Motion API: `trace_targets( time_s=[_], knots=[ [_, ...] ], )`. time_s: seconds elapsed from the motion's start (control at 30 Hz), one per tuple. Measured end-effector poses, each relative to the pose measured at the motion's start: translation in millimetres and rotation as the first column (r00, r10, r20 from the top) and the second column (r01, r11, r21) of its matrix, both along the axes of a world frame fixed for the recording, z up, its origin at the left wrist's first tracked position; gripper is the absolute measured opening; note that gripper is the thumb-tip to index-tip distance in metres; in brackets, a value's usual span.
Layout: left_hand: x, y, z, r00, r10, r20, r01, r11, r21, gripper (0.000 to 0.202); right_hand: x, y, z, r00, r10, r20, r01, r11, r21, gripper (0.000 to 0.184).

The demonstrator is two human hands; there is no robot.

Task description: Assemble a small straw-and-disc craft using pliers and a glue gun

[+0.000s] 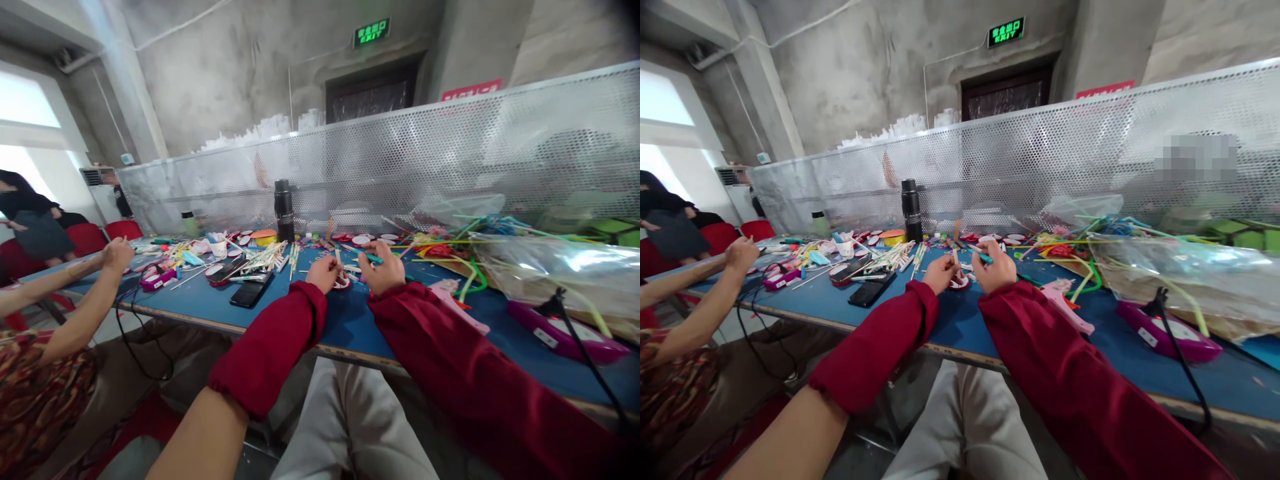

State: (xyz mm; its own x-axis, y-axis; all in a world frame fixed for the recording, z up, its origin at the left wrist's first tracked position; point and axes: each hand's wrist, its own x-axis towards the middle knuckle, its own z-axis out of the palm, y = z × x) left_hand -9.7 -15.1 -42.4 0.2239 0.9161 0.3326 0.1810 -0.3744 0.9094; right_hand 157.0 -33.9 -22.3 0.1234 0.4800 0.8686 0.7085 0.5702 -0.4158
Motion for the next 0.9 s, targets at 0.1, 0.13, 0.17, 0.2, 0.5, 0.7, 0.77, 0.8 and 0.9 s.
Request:
trace_targets(
  time_s=[0.1, 0.13, 0.17, 0.2, 0.5, 0.7, 0.77, 0.8, 0.9],
  knots=[
    [0.2, 3.7, -3.4, 1.000, -0.006, 0.021, 0.006, 1.000, -0.021, 0.011, -1.9, -2.9, 1.7, 1.000, 0.002, 0.010, -0.003, 1.000, 0.025, 0.013],
    [0.3, 4.3, -4.0, 1.000, -0.008, 0.020, 0.008, 1.000, -0.017, 0.010, -2.6, -4.0, 2.3, 1.000, 0.003, 0.021, -0.004, 0.999, 0.035, 0.012],
    [0.4, 4.5, -4.2, 1.000, -0.010, 0.017, 0.010, 1.000, -0.014, 0.009, -3.1, -5.1, 2.8, 1.000, 0.005, 0.031, -0.006, 0.999, 0.044, 0.011],
    [0.6, 4.2, -4.2, 1.000, -0.011, 0.015, 0.011, 1.000, -0.014, 0.009, -3.6, -6.1, 3.2, 0.999, 0.009, 0.038, -0.011, 0.999, 0.053, 0.010],
    [0.9, 4.6, -5.7, 1.000, -0.019, 0.018, 0.019, 1.000, -0.017, 0.009, -5.9, -8.9, 3.9, 0.998, 0.035, 0.061, -0.038, 0.998, 0.054, 0.012],
    [0.5, 6.4, -7.3, 1.000, -0.023, 0.005, 0.023, 1.000, -0.008, 0.010, -7.4, -9.7, 3.4, 0.997, 0.054, 0.062, -0.057, 0.997, 0.048, 0.014],
    [0.9, 4.1, -5.8, 1.000, -0.025, 0.002, 0.025, 1.000, -0.006, 0.010, -7.8, -9.3, 2.6, 0.996, 0.064, 0.068, -0.068, 0.997, 0.046, 0.014],
    [1.0, 3.1, -5.1, 1.000, -0.029, 0.002, 0.029, 1.000, -0.006, 0.011, -7.9, -8.8, 2.0, 0.995, 0.072, 0.071, -0.075, 0.996, 0.046, 0.014],
    [0.9, 1.6, -4.1, 0.999, -0.034, -0.004, 0.034, 0.999, -0.003, 0.012, -8.1, -6.8, 0.1, 0.993, 0.090, 0.079, -0.094, 0.995, 0.044, 0.013]
  ],
)
